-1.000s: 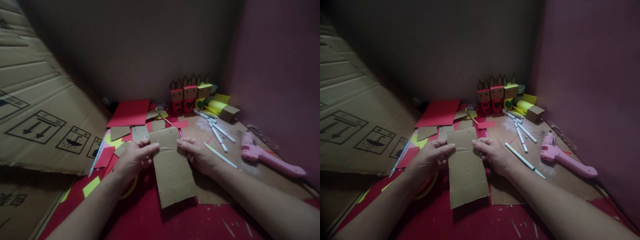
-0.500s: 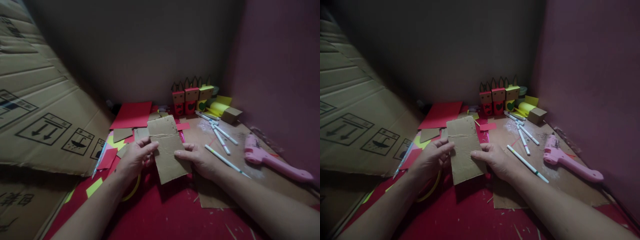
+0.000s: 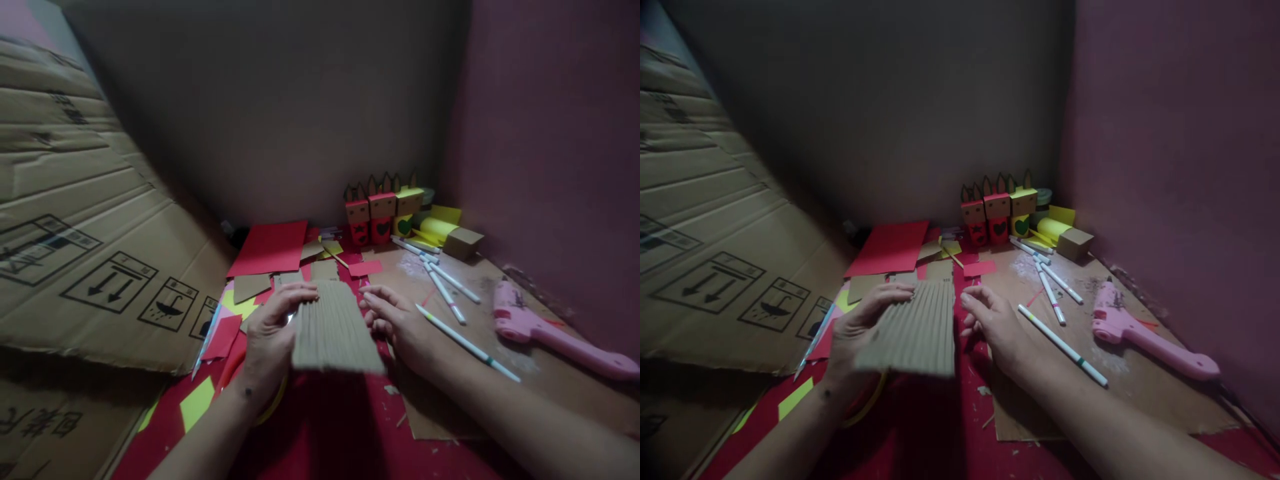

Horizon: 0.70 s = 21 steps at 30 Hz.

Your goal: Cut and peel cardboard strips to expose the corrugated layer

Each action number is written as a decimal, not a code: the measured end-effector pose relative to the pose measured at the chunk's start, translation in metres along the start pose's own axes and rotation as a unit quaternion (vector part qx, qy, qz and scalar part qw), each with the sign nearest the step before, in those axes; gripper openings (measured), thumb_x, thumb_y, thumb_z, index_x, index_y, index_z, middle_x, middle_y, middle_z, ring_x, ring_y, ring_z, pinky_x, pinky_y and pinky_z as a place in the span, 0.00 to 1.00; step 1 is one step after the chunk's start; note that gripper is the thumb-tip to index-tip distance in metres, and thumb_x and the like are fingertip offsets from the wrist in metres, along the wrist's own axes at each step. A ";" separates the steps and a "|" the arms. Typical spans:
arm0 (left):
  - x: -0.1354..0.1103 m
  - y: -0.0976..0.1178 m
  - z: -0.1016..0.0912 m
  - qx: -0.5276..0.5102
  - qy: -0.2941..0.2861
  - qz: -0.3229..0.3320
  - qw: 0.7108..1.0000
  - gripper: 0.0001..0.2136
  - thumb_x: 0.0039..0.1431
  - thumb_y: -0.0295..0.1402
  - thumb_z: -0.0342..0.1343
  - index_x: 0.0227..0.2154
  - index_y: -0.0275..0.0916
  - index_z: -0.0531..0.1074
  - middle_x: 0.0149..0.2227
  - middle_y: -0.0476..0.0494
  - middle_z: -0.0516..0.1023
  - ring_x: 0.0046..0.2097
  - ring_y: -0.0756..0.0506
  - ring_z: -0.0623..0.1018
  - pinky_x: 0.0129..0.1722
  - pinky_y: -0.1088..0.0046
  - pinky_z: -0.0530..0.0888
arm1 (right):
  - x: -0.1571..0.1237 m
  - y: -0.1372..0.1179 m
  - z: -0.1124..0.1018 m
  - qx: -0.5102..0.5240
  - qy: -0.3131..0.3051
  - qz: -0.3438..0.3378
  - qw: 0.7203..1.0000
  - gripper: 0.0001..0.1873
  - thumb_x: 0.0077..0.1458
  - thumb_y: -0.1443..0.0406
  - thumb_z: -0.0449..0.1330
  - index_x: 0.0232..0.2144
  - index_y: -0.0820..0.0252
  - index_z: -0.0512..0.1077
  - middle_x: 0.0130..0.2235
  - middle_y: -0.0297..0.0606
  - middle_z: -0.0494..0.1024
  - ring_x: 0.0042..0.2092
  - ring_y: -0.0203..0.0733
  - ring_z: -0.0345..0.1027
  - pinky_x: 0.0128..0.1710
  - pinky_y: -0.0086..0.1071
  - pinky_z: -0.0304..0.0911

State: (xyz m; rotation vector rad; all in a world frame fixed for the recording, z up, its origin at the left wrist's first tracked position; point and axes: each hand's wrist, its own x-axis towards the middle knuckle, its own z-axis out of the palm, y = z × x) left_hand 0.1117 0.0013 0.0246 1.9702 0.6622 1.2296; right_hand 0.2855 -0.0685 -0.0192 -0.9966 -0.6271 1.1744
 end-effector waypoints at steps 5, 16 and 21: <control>-0.008 -0.006 0.002 0.070 -0.099 0.114 0.986 0.11 0.55 0.21 0.51 0.36 0.42 0.74 0.45 0.44 0.72 0.47 0.48 0.72 0.47 0.71 0.69 | 0.001 -0.004 -0.001 0.094 -0.120 0.079 0.985 0.15 0.49 0.58 0.59 0.34 0.65 0.72 0.30 0.40 0.75 0.29 0.37 0.68 0.31 0.32 0.63; 0.004 -0.015 0.006 -0.203 -0.070 -0.275 0.937 0.13 0.55 0.37 0.54 0.42 0.38 0.66 0.27 0.50 0.71 0.20 0.53 0.70 0.17 0.78 0.68 | -0.003 -0.004 0.001 0.048 -0.148 0.017 0.988 0.20 0.46 0.66 0.61 0.45 0.60 0.70 0.38 0.42 0.77 0.35 0.43 0.71 0.36 0.37 0.64; -0.005 -0.020 0.014 -0.288 -0.161 -0.357 0.874 0.12 0.51 0.33 0.59 0.39 0.33 0.72 0.27 0.44 0.75 0.22 0.52 0.72 0.24 0.75 0.72 | -0.008 -0.008 0.008 0.014 -0.135 0.032 0.990 0.20 0.44 0.65 0.62 0.43 0.60 0.70 0.36 0.40 0.77 0.36 0.42 0.71 0.37 0.36 0.64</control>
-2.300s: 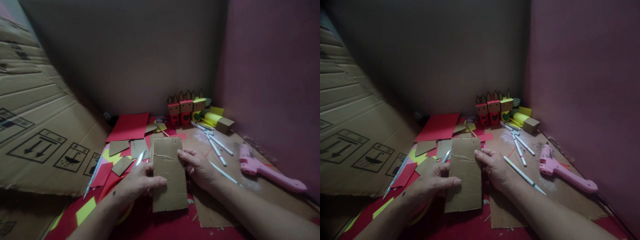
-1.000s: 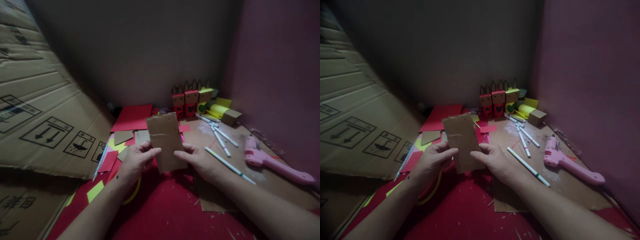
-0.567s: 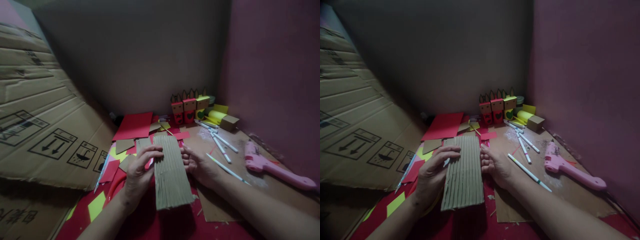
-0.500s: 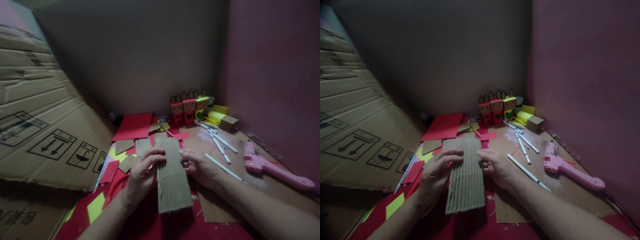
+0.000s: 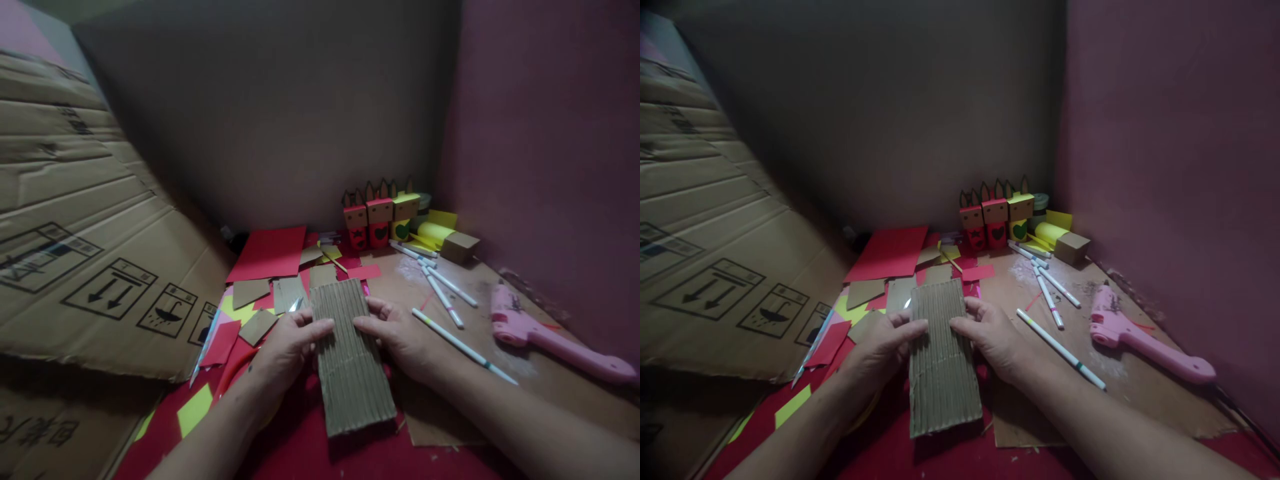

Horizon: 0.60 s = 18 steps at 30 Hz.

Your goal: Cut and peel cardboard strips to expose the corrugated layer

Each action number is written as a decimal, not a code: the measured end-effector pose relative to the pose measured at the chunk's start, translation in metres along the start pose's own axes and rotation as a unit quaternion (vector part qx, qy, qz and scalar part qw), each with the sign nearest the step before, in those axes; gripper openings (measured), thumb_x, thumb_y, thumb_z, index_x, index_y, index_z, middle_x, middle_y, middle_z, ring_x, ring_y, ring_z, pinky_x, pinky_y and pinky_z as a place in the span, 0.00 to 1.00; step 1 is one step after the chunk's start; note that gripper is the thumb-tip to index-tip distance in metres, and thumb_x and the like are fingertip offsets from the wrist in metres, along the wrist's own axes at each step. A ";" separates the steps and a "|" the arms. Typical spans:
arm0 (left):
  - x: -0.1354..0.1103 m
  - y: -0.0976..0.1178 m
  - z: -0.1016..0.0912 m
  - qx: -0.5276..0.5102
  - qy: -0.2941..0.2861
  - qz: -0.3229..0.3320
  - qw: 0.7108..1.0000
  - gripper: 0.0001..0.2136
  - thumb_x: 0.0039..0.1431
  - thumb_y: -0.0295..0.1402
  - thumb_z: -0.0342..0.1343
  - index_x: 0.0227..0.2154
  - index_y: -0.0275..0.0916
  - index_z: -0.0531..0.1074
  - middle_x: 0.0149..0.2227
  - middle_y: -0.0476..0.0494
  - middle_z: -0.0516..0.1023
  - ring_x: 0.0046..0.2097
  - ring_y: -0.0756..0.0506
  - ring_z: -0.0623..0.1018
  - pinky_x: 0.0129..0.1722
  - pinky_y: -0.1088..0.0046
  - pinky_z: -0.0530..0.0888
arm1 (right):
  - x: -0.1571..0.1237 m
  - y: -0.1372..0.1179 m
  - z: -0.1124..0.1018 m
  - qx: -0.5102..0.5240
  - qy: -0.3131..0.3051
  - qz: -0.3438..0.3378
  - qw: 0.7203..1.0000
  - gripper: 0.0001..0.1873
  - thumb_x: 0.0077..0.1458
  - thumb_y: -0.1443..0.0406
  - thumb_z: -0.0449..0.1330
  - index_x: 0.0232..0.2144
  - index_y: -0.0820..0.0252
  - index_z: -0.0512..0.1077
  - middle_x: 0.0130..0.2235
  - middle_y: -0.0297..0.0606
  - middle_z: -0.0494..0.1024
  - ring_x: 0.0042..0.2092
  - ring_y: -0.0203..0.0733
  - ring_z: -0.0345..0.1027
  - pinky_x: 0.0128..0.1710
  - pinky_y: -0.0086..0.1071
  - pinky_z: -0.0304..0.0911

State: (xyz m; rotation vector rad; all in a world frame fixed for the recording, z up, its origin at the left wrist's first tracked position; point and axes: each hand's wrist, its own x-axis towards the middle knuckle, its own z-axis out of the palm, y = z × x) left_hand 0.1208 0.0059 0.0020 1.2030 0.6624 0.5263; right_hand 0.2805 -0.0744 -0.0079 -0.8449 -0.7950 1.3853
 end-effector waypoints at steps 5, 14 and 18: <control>-0.006 0.004 0.008 0.022 0.008 -0.017 1.000 0.14 0.49 0.32 0.60 0.40 0.34 0.73 0.33 0.40 0.78 0.31 0.47 0.76 0.36 0.69 0.73 | -0.003 -0.001 0.001 -0.030 -0.003 0.018 0.999 0.18 0.43 0.65 0.61 0.40 0.61 0.71 0.33 0.38 0.77 0.31 0.39 0.70 0.32 0.33 0.63; -0.009 0.002 0.010 0.070 0.019 0.016 0.997 0.14 0.48 0.31 0.60 0.39 0.33 0.74 0.33 0.40 0.78 0.33 0.44 0.77 0.36 0.67 0.73 | -0.006 -0.002 0.007 -0.029 -0.017 0.046 0.998 0.15 0.40 0.69 0.62 0.36 0.63 0.73 0.29 0.38 0.77 0.30 0.42 0.70 0.36 0.40 0.63; -0.011 0.004 0.010 0.095 0.018 0.033 0.995 0.10 0.49 0.30 0.58 0.37 0.34 0.74 0.31 0.43 0.77 0.32 0.45 0.76 0.35 0.68 0.72 | -0.006 -0.002 0.008 -0.033 -0.024 0.041 0.998 0.14 0.41 0.70 0.61 0.35 0.63 0.73 0.29 0.38 0.77 0.30 0.42 0.70 0.35 0.39 0.63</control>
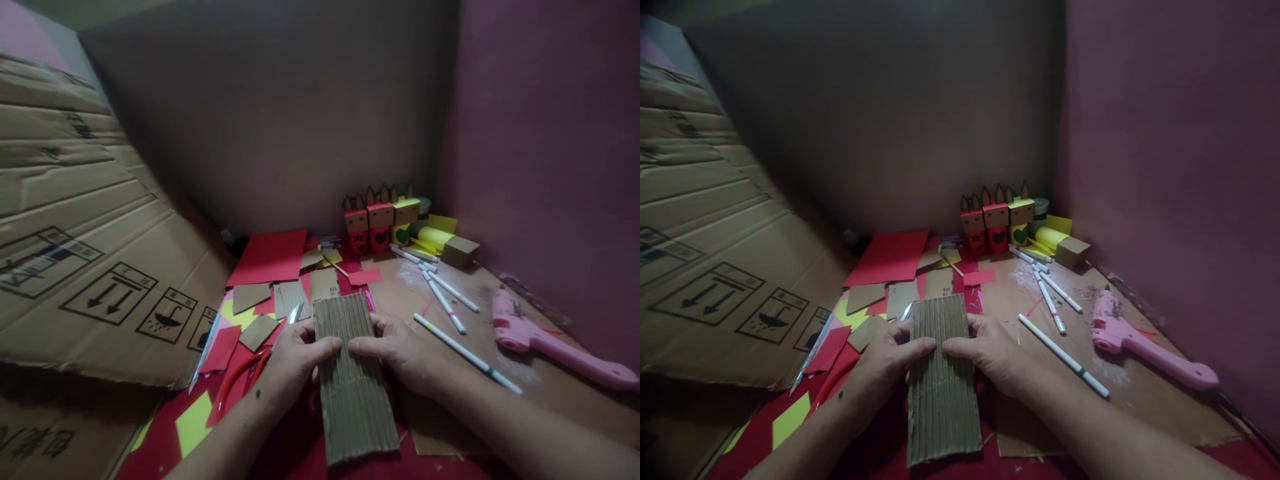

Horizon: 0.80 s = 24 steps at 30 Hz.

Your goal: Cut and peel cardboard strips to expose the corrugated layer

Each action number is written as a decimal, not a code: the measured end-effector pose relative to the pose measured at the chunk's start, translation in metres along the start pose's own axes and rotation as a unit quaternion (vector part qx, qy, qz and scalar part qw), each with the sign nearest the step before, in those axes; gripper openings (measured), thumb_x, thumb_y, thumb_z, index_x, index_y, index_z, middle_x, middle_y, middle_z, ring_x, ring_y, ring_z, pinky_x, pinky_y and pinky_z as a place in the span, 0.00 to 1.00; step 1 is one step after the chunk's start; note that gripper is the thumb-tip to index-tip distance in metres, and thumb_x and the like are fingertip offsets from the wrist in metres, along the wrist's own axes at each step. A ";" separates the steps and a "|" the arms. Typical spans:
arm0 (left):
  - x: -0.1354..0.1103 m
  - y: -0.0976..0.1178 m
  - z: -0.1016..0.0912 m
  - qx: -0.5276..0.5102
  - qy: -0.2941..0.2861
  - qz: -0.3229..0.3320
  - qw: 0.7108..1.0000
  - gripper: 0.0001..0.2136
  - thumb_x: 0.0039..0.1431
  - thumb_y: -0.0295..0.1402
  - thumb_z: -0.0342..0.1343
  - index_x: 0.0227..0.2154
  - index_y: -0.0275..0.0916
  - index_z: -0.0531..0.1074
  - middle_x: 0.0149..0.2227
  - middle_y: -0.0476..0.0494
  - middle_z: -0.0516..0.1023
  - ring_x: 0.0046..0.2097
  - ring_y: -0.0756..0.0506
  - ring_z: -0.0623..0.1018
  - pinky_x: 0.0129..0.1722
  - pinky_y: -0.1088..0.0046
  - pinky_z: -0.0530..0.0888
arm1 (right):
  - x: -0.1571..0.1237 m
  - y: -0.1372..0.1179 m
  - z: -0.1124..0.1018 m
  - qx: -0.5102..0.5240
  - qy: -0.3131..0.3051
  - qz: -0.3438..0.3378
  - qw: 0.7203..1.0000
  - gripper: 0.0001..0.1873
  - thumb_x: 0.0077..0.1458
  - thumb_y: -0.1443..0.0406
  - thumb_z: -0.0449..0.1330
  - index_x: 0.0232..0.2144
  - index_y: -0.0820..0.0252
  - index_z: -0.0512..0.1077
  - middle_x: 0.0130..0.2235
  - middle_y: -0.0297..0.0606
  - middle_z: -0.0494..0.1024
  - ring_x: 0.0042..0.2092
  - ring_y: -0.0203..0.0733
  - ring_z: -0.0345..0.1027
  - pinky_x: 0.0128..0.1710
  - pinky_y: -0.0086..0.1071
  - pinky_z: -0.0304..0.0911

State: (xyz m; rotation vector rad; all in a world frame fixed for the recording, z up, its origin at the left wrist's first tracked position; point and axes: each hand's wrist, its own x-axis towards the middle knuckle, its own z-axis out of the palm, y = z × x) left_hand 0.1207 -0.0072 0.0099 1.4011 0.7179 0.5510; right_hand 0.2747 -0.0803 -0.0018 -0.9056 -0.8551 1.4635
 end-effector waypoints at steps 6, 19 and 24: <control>0.000 0.000 -0.001 -0.031 -0.016 -0.009 0.999 0.12 0.49 0.31 0.59 0.38 0.33 0.73 0.33 0.42 0.77 0.34 0.45 0.76 0.38 0.67 0.72 | 0.003 0.005 -0.005 0.016 -0.004 -0.002 1.000 0.14 0.42 0.70 0.61 0.36 0.62 0.73 0.28 0.38 0.77 0.29 0.42 0.70 0.36 0.41 0.63; 0.001 -0.011 -0.009 0.218 0.003 0.243 0.945 0.22 0.51 0.27 0.57 0.50 0.50 0.67 0.45 0.43 0.72 0.46 0.44 0.73 0.44 0.69 0.70 | 0.016 0.010 -0.016 0.238 0.069 -0.049 0.968 0.10 0.48 0.64 0.62 0.35 0.62 0.71 0.34 0.39 0.78 0.35 0.40 0.71 0.39 0.36 0.64; -0.010 0.003 -0.007 0.215 -0.055 0.193 0.956 0.10 0.48 0.28 0.60 0.35 0.45 0.77 0.40 0.41 0.74 0.41 0.42 0.76 0.39 0.67 0.73 | 0.014 0.003 -0.019 0.253 0.086 -0.010 0.964 0.09 0.44 0.66 0.62 0.31 0.63 0.73 0.30 0.38 0.77 0.35 0.43 0.70 0.37 0.37 0.63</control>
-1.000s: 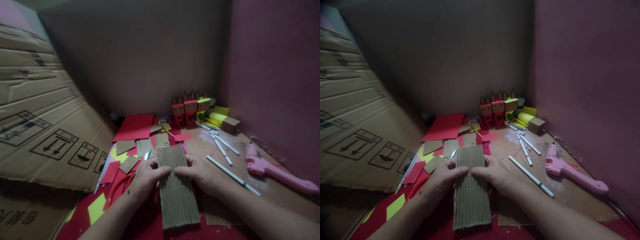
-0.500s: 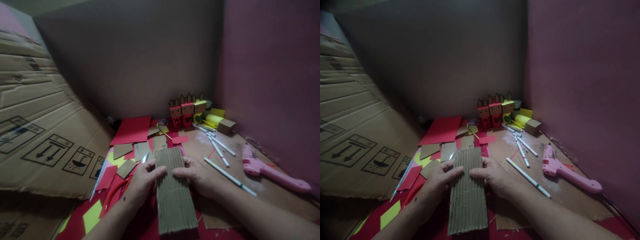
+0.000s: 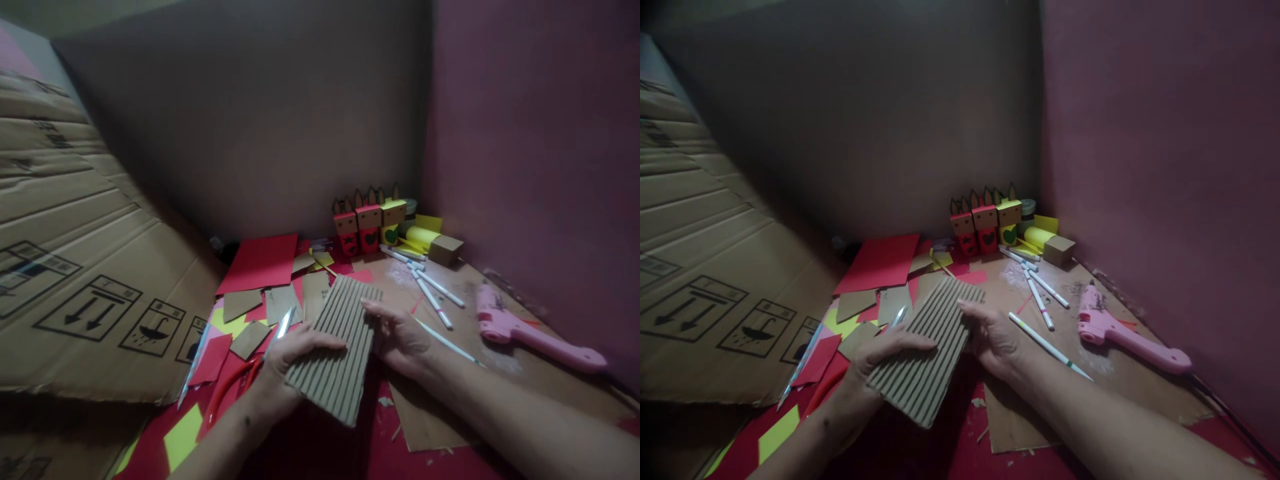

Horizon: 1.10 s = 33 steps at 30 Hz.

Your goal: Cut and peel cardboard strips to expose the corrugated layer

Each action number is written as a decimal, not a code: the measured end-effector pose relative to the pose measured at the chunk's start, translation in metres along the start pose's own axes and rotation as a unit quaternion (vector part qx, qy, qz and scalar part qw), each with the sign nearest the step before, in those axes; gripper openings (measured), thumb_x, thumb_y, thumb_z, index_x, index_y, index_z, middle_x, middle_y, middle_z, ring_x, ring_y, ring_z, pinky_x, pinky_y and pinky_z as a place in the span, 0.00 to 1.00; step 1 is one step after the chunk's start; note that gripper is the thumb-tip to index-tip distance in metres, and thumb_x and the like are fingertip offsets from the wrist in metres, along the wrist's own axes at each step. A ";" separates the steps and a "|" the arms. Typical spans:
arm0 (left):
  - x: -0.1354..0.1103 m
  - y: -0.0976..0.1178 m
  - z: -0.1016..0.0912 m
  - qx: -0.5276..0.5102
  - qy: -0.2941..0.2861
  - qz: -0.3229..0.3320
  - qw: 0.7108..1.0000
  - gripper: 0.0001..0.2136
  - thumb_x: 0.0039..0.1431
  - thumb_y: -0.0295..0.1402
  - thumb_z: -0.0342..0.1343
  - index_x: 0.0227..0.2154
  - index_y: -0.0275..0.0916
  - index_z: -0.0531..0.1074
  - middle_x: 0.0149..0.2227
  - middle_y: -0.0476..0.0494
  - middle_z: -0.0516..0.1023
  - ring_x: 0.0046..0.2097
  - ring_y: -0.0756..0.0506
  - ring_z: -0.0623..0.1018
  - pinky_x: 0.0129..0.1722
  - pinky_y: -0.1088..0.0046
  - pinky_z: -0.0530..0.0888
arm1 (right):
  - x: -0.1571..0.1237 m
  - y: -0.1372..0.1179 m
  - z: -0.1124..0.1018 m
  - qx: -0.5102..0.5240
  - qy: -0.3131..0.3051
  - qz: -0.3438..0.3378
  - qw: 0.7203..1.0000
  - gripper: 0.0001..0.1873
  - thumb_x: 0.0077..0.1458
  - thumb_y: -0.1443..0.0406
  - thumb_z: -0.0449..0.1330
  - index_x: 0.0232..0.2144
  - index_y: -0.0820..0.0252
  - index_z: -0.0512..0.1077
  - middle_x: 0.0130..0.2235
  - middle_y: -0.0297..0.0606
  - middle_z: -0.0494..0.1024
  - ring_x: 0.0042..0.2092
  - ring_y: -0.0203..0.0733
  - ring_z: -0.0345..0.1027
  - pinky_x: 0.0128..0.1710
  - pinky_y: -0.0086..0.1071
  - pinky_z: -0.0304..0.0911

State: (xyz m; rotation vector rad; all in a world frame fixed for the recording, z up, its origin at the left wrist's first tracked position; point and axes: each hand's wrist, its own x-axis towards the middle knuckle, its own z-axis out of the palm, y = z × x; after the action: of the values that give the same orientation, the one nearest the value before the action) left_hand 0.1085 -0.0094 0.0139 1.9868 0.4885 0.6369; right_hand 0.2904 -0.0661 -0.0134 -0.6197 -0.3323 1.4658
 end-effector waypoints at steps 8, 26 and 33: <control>0.005 0.014 -0.026 -0.271 -0.035 -0.107 0.956 0.08 0.44 0.35 0.63 0.28 0.39 0.77 0.31 0.41 0.77 0.33 0.42 0.77 0.33 0.66 0.75 | -0.005 -0.009 -0.003 -0.028 -0.112 0.051 0.992 0.11 0.38 0.73 0.60 0.30 0.65 0.73 0.30 0.39 0.77 0.30 0.37 0.69 0.33 0.31 0.63; 0.013 -0.007 -0.010 -0.285 0.006 -0.194 0.939 0.10 0.44 0.31 0.62 0.30 0.32 0.72 0.26 0.44 0.73 0.22 0.51 0.70 0.19 0.78 0.65 | -0.006 0.004 0.000 -0.131 -0.059 -0.003 0.990 0.06 0.41 0.67 0.63 0.27 0.63 0.73 0.26 0.37 0.75 0.29 0.37 0.67 0.33 0.32 0.60; 0.016 -0.007 -0.002 -0.264 0.048 -0.193 0.944 0.18 0.48 0.33 0.60 0.43 0.35 0.71 0.30 0.43 0.76 0.20 0.54 0.67 0.18 0.79 0.61 | -0.005 0.010 -0.001 -0.183 -0.049 -0.019 0.982 0.06 0.41 0.67 0.61 0.26 0.61 0.69 0.22 0.31 0.71 0.25 0.35 0.65 0.31 0.33 0.61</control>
State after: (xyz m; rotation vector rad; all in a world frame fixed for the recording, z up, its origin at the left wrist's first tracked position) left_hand 0.1196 0.0041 0.0122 1.3115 0.6659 0.5468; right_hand 0.2818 -0.0715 -0.0189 -0.8316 -0.6979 1.4115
